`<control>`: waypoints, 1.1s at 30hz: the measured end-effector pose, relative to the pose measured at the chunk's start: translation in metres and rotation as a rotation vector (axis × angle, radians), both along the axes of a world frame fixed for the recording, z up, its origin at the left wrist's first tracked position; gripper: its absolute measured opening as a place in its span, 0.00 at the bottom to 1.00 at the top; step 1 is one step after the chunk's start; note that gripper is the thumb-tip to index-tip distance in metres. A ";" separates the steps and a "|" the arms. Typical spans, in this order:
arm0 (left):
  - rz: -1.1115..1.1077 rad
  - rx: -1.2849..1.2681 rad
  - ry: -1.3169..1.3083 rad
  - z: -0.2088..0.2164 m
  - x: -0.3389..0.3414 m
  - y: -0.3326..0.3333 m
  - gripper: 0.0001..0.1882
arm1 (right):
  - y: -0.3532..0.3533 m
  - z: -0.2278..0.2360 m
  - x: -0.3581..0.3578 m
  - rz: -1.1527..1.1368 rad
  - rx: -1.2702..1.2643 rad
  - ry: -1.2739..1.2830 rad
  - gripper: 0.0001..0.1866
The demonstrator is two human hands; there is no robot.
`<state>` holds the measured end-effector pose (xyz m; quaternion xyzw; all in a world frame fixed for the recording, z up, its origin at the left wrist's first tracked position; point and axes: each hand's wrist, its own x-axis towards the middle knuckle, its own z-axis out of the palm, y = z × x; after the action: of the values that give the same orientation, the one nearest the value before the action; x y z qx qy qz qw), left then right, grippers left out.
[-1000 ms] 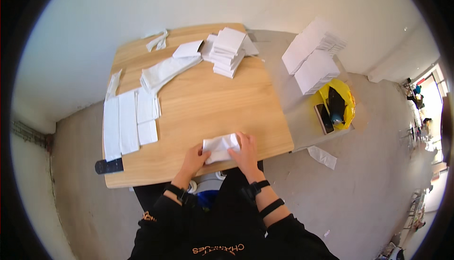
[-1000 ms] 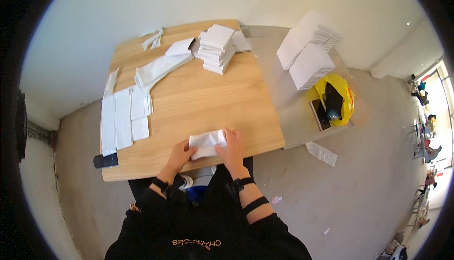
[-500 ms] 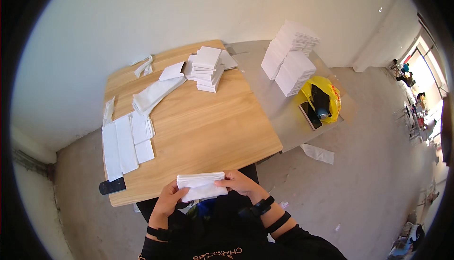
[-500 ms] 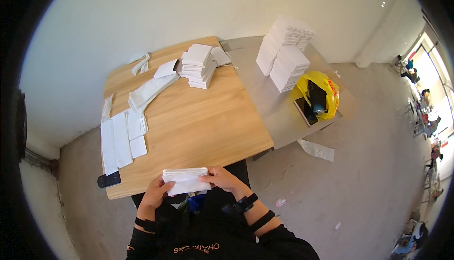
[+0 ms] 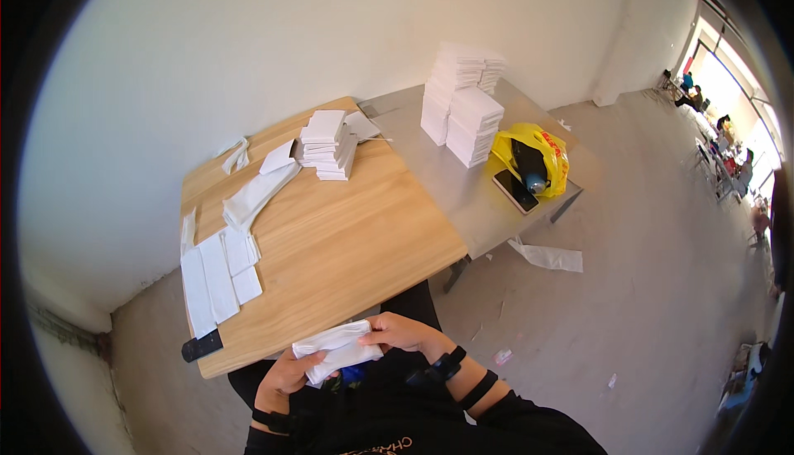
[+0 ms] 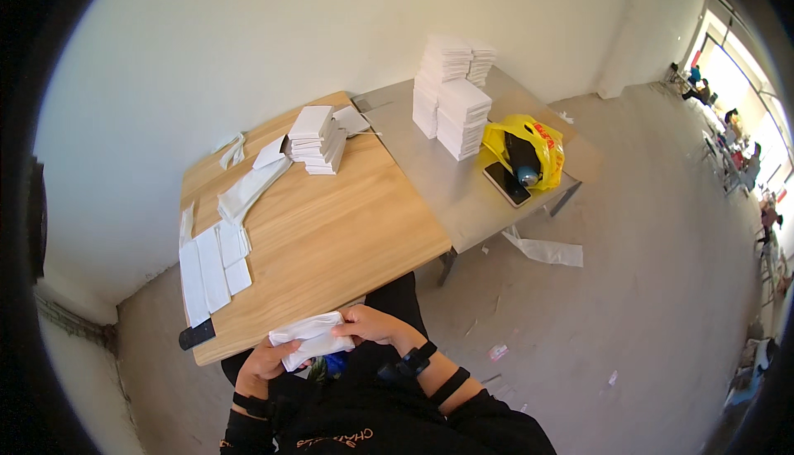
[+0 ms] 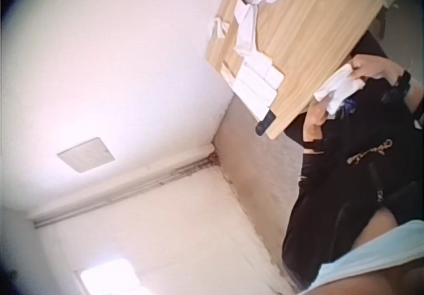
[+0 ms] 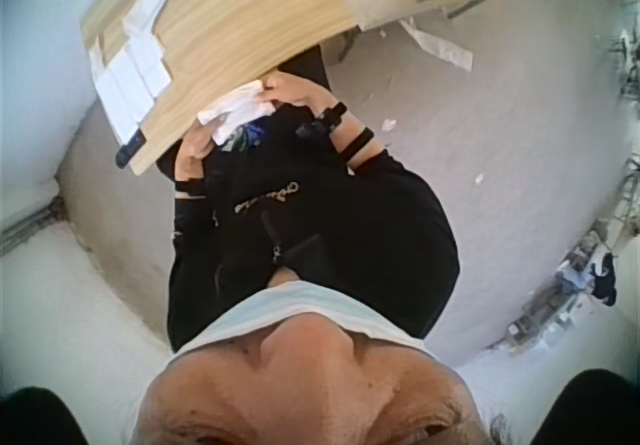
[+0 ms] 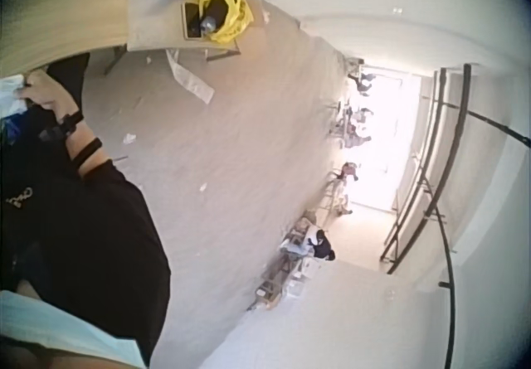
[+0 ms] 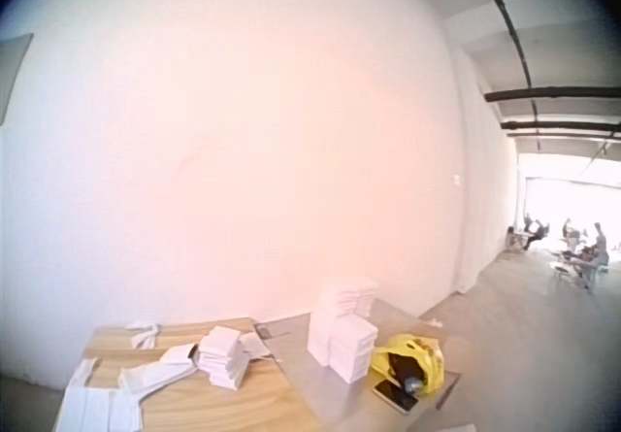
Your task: Folding white paper strips and stacking them on a wooden table.
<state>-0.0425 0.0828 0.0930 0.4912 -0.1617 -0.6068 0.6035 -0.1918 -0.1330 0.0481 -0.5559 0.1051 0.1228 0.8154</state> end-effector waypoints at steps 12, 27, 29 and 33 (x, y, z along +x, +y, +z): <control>-0.046 -0.009 -0.045 0.023 0.002 -0.009 0.22 | -0.012 0.029 -0.009 -0.020 0.093 -0.130 0.22; 0.164 0.163 -0.455 0.004 0.092 -0.092 0.22 | -0.037 -0.042 -0.039 -0.508 0.310 0.065 0.19; 0.263 0.169 -0.742 -0.006 0.117 -0.134 0.25 | -0.044 -0.058 -0.049 -0.539 0.278 0.094 0.18; 0.370 0.183 -1.429 0.008 0.158 -0.224 0.33 | -0.062 -0.078 -0.062 -0.569 0.215 0.206 0.16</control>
<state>0.1156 -0.1413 0.1009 0.8338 -0.3782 -0.0390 0.4003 -0.2542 -0.1954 -0.0296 -0.3997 0.3249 -0.0440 0.8560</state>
